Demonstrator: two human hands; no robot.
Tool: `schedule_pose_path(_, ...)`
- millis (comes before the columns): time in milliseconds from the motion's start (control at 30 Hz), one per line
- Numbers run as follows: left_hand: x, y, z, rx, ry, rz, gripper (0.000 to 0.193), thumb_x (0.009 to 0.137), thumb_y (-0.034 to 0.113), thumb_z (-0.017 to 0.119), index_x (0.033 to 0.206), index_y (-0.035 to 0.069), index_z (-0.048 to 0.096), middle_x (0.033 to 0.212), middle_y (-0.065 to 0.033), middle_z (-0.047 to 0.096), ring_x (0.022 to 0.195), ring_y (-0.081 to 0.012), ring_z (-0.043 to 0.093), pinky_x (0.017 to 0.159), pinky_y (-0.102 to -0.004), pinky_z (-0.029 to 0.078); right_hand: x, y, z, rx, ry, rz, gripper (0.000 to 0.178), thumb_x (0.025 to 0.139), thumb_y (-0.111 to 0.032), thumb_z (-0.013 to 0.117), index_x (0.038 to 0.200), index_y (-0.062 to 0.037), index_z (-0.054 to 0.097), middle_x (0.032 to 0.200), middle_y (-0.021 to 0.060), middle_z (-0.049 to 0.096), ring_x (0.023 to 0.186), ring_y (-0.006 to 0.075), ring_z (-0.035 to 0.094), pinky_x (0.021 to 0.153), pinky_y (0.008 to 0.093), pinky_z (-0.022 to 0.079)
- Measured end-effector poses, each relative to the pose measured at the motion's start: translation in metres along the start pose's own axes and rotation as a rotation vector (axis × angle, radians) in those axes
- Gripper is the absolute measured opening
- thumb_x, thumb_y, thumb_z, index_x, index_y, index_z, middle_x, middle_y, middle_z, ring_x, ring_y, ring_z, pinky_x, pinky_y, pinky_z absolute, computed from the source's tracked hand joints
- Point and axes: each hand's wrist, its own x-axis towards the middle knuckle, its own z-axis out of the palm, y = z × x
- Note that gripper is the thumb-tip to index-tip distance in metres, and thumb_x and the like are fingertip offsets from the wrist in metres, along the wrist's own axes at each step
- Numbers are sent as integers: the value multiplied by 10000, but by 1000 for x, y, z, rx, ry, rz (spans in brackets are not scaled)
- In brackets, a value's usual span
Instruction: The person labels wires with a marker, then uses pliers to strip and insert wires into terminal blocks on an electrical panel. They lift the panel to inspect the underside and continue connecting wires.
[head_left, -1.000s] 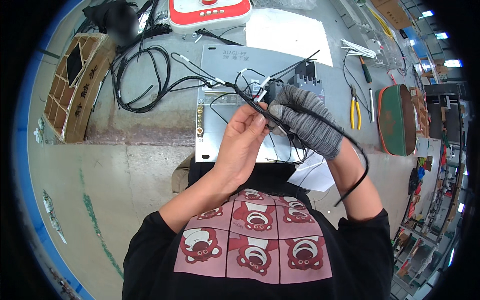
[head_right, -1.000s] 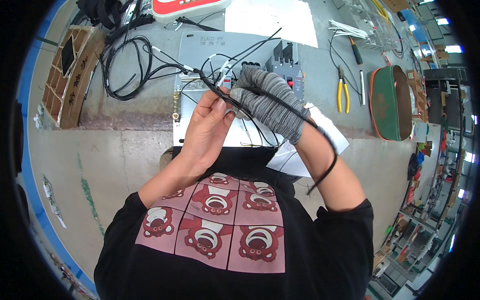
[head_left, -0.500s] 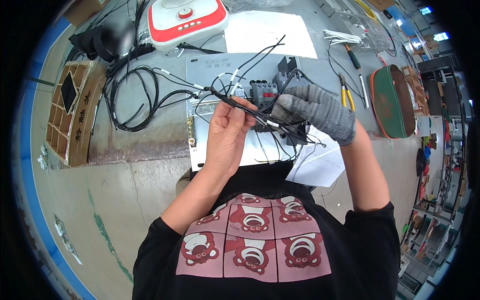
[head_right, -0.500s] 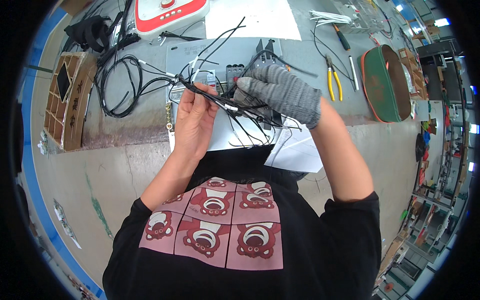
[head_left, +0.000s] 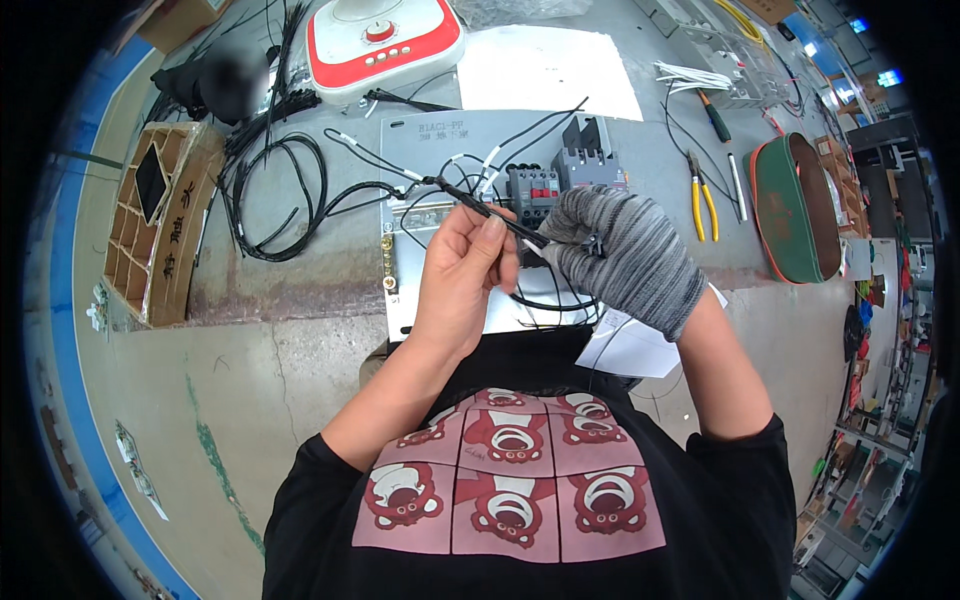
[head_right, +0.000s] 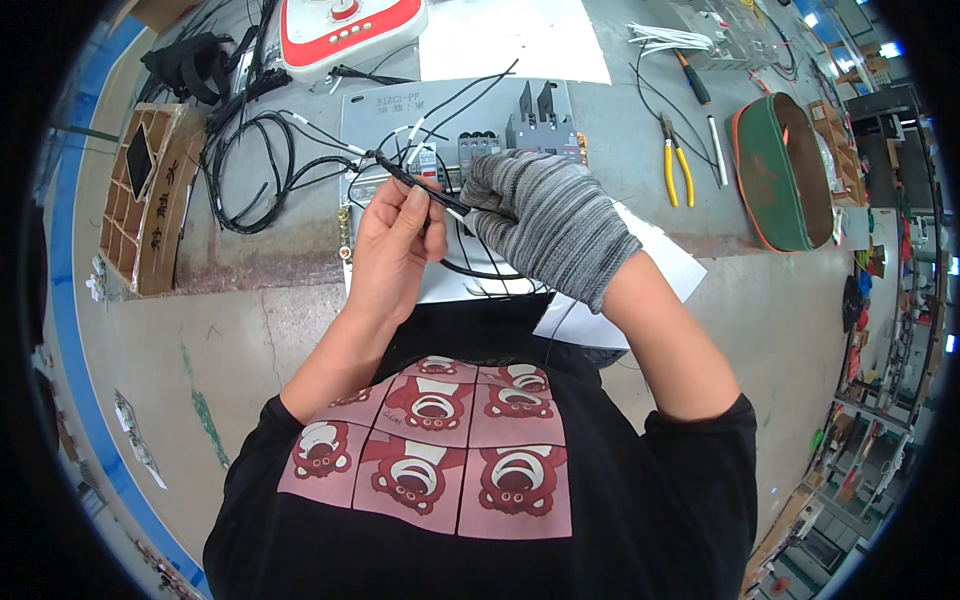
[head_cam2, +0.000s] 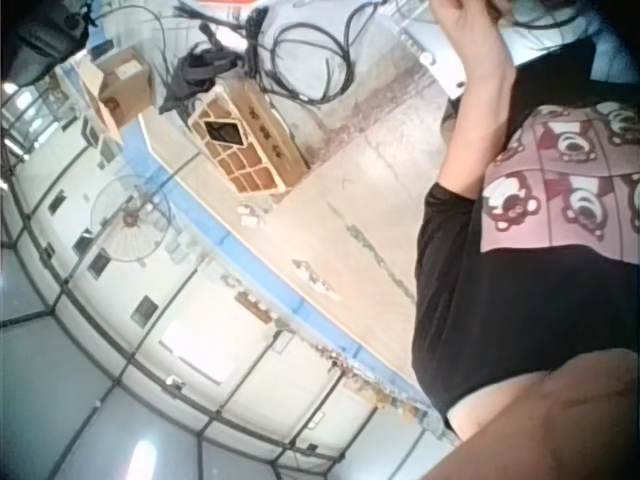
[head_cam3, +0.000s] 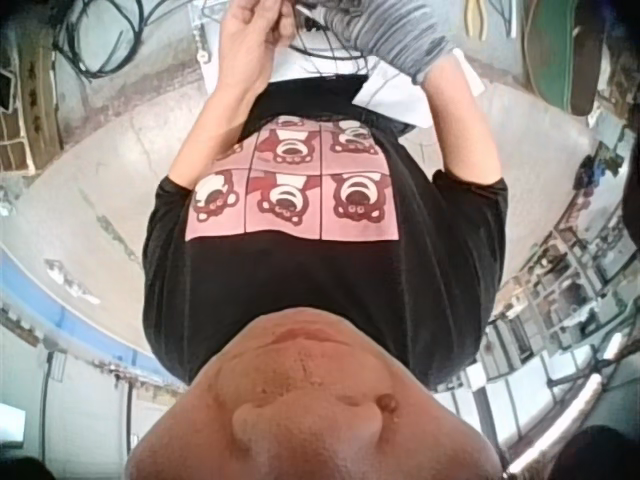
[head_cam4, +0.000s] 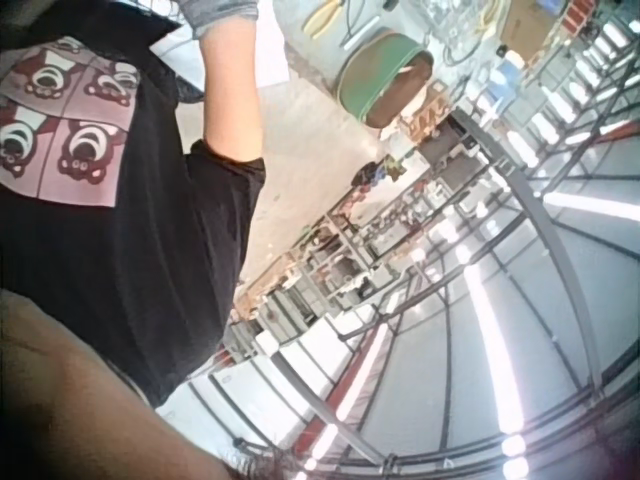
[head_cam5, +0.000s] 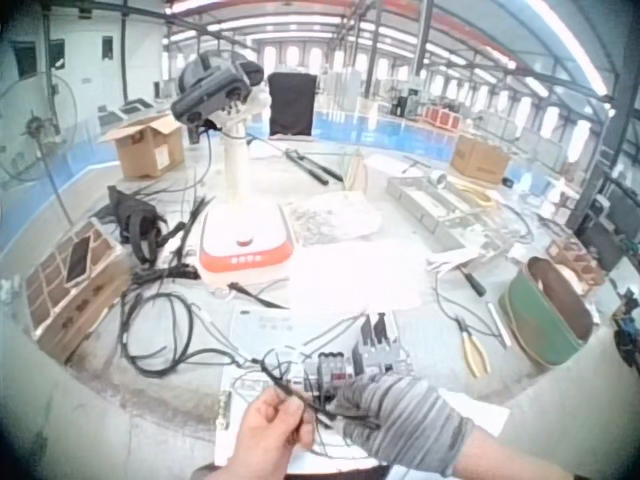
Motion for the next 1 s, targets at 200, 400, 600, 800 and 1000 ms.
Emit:
schedule_pose_path(200,-2,0,-5,-2,-8,-10,166,972,220,550,993,56,560,764,5,547,533,-37,356,485,-188,262,2,-1,8,-41,39,-9,177,751,-66,698,915,-15,656,786,134,679,709,290,669,647,325,538)
schedule_pose_path(400,-18,-6,8,-42,102,-40,165,981,198,527,956,39,563,760,3,542,550,-33,344,492,-202,258,-1,-8,16,191,-33,73,148,817,-75,677,936,1,633,750,129,656,685,267,654,636,311,519)
schedule_pose_path(600,-26,-2,4,-60,97,-96,158,988,187,510,962,38,555,752,-1,530,546,-30,330,503,-203,259,-2,8,12,264,-99,150,178,899,-135,621,1007,5,647,860,121,675,752,215,649,710,307,513)
schedule_pose_path(800,-10,-7,9,-7,100,-100,186,980,179,526,832,67,510,711,4,520,536,-38,359,500,-206,282,-1,1,28,586,-167,300,275,897,-101,615,1158,-14,606,962,87,660,932,160,622,845,293,500)
schedule_pose_path(1000,25,-2,19,132,67,-81,176,971,187,542,865,49,516,720,-7,538,522,-48,399,478,-214,319,27,21,17,410,19,260,201,886,-104,619,1057,-9,668,850,103,685,767,170,642,718,300,524)
